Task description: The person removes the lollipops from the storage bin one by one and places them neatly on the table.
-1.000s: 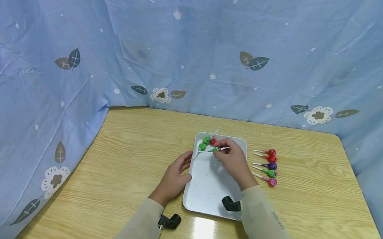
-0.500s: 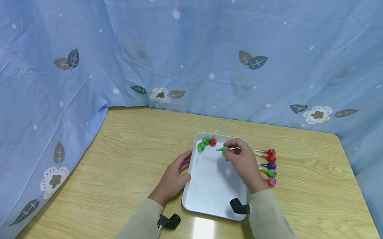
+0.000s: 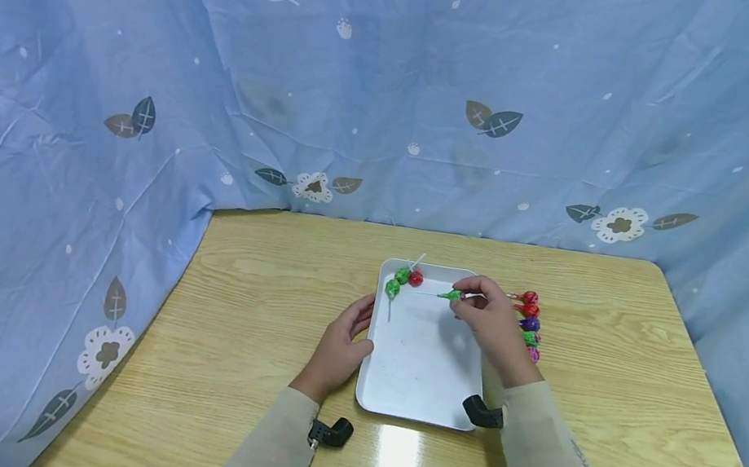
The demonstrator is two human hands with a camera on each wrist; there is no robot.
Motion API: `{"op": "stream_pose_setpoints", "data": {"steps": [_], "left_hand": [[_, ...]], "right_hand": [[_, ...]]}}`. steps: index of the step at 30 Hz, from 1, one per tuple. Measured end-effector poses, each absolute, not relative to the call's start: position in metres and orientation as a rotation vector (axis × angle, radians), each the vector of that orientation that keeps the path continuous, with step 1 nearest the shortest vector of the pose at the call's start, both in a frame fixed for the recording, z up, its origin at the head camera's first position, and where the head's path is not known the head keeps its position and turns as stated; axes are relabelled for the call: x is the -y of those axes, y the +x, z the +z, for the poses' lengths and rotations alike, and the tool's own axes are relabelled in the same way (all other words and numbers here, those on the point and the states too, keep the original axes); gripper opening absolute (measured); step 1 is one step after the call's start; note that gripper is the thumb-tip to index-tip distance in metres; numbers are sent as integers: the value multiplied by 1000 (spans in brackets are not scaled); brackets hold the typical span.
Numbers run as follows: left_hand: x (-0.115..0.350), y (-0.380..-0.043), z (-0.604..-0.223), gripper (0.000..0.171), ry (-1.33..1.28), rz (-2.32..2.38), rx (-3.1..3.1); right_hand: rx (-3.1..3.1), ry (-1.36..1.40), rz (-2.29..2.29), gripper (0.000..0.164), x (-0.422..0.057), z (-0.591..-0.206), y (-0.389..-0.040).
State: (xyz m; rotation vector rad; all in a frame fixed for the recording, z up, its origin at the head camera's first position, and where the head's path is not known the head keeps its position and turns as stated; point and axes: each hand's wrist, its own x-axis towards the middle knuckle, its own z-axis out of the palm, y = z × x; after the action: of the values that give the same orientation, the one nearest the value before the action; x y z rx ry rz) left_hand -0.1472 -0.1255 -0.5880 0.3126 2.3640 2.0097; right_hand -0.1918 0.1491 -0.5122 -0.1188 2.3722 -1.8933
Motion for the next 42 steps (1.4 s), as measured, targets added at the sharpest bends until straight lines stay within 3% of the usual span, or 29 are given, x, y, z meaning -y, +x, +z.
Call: {"op": "stream_pose_setpoints", "data": {"steps": [28,42], "left_hand": [[126,-148,-587,83,294,2002,-2364],[126,-148,-585,82,324,2002,-2365]], "right_hand": [[-2381,-78,-1909,38,-175,-523,-171],[-2433,-106,-1934,32,-186,-528,-158]]}}
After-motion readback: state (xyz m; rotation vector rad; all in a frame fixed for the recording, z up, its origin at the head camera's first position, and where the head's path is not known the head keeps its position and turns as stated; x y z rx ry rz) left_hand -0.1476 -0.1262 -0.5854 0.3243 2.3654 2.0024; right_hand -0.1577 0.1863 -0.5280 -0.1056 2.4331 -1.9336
